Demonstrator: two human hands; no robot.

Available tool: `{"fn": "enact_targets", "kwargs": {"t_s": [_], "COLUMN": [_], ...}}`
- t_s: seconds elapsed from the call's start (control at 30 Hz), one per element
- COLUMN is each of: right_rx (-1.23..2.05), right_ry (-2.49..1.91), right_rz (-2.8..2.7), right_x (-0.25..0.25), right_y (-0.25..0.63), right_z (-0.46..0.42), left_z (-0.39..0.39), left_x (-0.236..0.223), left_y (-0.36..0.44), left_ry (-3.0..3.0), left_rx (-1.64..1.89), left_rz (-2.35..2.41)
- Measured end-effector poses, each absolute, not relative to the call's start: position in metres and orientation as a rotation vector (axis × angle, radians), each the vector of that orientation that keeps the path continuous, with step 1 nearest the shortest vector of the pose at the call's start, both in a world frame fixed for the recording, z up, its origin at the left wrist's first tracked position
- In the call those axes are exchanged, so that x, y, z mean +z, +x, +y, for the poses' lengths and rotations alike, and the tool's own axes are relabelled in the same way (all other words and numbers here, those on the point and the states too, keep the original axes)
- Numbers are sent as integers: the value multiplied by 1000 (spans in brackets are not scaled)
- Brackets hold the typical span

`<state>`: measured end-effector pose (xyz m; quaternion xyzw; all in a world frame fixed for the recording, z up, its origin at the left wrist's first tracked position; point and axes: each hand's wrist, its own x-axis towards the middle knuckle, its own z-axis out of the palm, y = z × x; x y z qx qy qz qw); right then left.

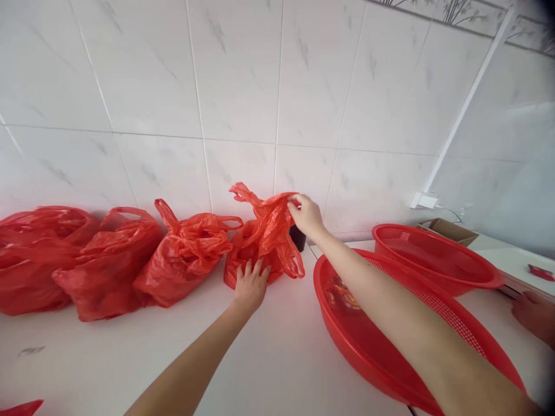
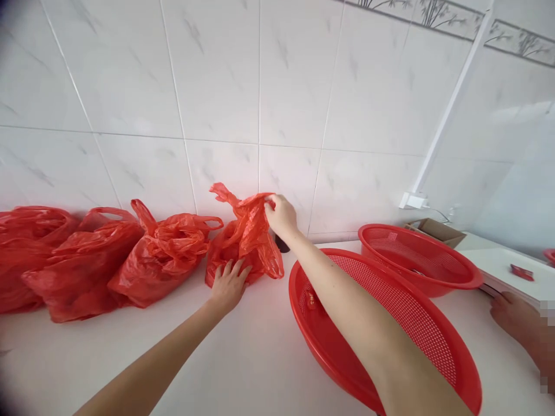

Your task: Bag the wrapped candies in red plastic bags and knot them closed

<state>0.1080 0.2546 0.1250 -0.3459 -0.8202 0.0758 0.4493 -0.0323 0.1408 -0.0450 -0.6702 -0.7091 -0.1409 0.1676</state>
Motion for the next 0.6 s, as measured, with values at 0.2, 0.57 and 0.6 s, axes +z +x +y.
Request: {"fn": "enact_targets", "kwargs": {"t_s": [0.2,0.57,0.6], "right_rx": [214,389,415], "right_ry": [-675,-586,-587], "right_rz": [-1858,-1577,-1586], "right_x": [153,192,196], "right_y": [144,187,192], "right_z": [244,218,211], "left_z": [147,119,119], "left_x": [-22,15,12], "left_y": [-32,5,10], "left_ry": [-1936,-1886,-1924], "left_rx": [-593,-691,-671], "left_rz": [-1997,-1952,-1930]}}
